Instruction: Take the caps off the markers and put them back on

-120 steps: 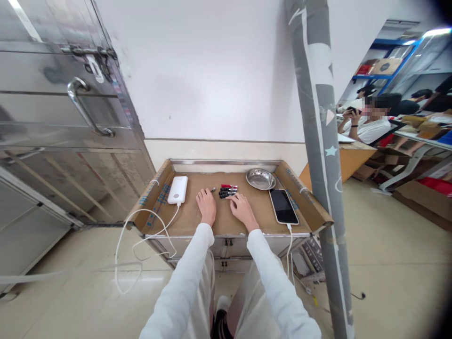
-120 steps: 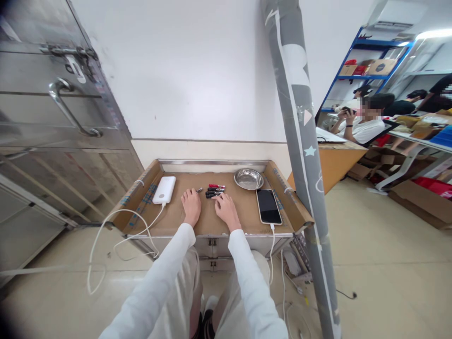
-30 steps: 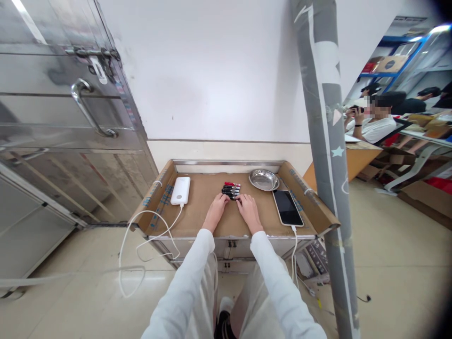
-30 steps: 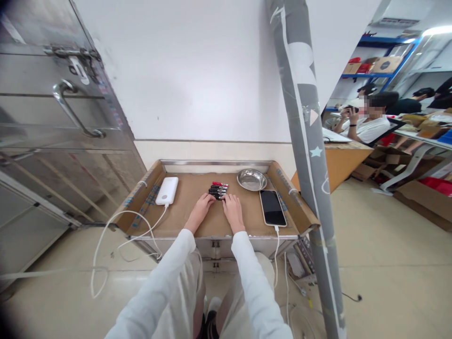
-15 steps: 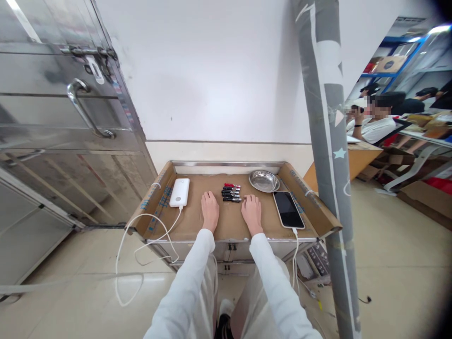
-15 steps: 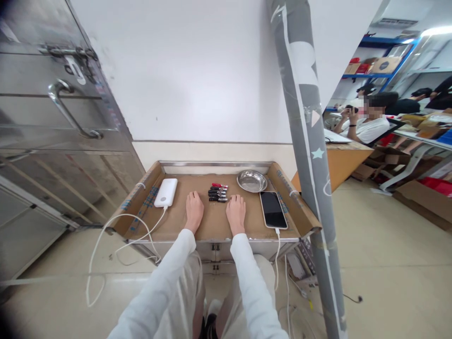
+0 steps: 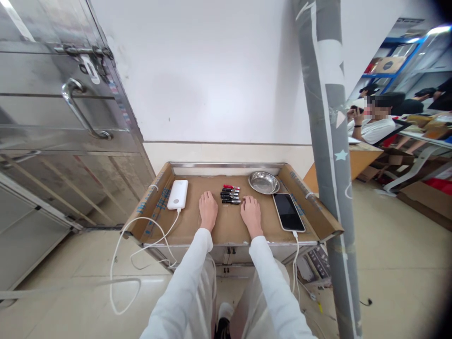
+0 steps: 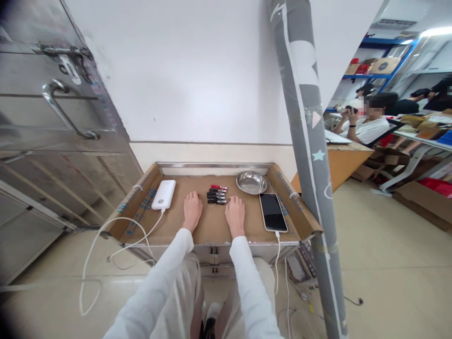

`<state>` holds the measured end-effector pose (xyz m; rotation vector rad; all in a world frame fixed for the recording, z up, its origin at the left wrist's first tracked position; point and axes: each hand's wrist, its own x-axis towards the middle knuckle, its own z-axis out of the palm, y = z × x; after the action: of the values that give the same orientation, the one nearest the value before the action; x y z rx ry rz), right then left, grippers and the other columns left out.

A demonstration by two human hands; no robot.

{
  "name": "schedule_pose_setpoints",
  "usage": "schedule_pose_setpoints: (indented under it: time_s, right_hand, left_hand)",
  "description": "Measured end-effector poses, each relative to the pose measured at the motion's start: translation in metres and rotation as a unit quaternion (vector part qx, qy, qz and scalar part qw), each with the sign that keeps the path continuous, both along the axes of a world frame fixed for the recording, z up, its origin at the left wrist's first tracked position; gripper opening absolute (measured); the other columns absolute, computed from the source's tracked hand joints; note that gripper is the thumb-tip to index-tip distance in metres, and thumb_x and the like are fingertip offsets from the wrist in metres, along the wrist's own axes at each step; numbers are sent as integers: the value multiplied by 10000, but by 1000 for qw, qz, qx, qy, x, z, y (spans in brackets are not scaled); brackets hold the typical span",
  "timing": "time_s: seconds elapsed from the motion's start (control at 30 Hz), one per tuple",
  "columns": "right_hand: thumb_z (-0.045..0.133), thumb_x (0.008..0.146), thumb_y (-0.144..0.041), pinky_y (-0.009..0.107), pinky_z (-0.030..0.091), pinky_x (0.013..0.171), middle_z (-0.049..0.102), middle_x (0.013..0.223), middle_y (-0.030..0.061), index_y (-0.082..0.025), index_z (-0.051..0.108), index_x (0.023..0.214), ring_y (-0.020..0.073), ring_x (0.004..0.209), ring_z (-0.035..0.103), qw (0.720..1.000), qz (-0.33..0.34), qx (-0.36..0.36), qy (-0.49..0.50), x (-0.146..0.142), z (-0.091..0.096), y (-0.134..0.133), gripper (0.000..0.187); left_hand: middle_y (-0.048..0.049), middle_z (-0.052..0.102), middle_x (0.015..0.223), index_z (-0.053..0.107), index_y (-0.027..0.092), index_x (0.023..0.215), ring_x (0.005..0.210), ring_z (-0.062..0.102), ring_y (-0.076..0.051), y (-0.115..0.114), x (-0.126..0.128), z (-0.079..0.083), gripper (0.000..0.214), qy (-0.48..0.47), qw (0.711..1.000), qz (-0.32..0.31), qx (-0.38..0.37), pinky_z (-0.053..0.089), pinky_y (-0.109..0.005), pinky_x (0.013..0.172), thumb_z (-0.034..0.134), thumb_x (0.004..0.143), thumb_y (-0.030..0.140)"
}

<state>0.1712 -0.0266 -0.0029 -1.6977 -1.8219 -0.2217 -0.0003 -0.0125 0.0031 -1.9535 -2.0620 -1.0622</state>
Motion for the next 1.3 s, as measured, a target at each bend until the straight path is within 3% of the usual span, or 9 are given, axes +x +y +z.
schedule_pose_setpoints:
  time_s: [0.23, 0.4, 0.53, 0.63, 0.73, 0.8, 1.03, 1.3]
  right_hand:
    - [383, 869, -118, 319, 363, 790, 608, 1000, 114, -153, 557, 994, 222, 923, 513, 1000, -5, -20, -15, -1, 3, -2, 218]
    - [381, 867, -121, 325, 372, 780, 617, 1004, 118, -150, 560, 988, 227, 915, 525, 1000, -5, -14, -14, -2, 1, -2, 218]
    - [370, 861, -119, 332, 388, 801, 602, 1049, 142, -114, 504, 1127, 234, 960, 533, 1000, -13, 10, 8, -5, 2, -2, 298]
    - [349, 871, -119, 331, 405, 806, 569, 1100, 151, -104, 468, 1174, 232, 979, 536, 999, 5, 20, 27, -7, 8, -4, 326]
    - [337, 885, -122, 322, 414, 802, 565, 1031, 120, -149, 528, 1046, 214, 916, 543, 997, 69, 17, 26, -7, 14, -6, 252]
    - [348, 888, -125, 313, 415, 805, 559, 986, 100, -169, 548, 977, 202, 884, 541, 994, 110, 10, 14, -7, 15, -7, 223]
    - [403, 870, -130, 316, 412, 815, 563, 951, 82, -175, 539, 961, 206, 883, 532, 991, 136, -17, 2, -7, 7, -4, 170]
    - [432, 859, -134, 312, 384, 810, 592, 921, 66, -179, 534, 942, 205, 891, 522, 990, 142, -19, -13, -6, 4, -2, 139]
  left_hand:
    - [-163, 590, 980, 537, 103, 991, 958, 548, -273, -3, 0, 0, 255, 55, 998, 11, -30, 431, -412, 854, 337, 838, 64]
    - [-153, 592, 972, 537, 112, 992, 964, 554, -267, -4, 0, -1, 244, 34, 999, 8, -23, 431, -404, 855, 352, 840, 66]
    - [-145, 595, 959, 522, 115, 1025, 951, 556, -261, -6, 1, -2, 252, 21, 1000, 6, 1, 433, -406, 848, 354, 843, 67]
    - [-123, 590, 963, 516, 136, 1031, 927, 559, -243, -11, 1, 0, 231, 23, 997, -72, 6, 440, -383, 835, 370, 858, 89]
    - [-80, 586, 931, 520, 175, 981, 889, 561, -211, -16, 2, 2, 191, 29, 981, -190, -8, 450, -353, 822, 362, 887, 121]
    - [-65, 584, 930, 519, 186, 972, 889, 557, -206, -18, 3, 2, 167, 31, 974, -225, -22, 452, -352, 825, 378, 894, 143]
    - [-56, 571, 949, 501, 185, 1030, 899, 549, -201, -20, 2, 4, 151, 13, 967, -253, -30, 457, -360, 839, 461, 889, 221]
    - [-40, 538, 936, 533, 195, 942, 880, 567, -167, -14, 1, -4, 91, -61, 958, -277, -40, 471, -355, 874, 471, 878, 174]
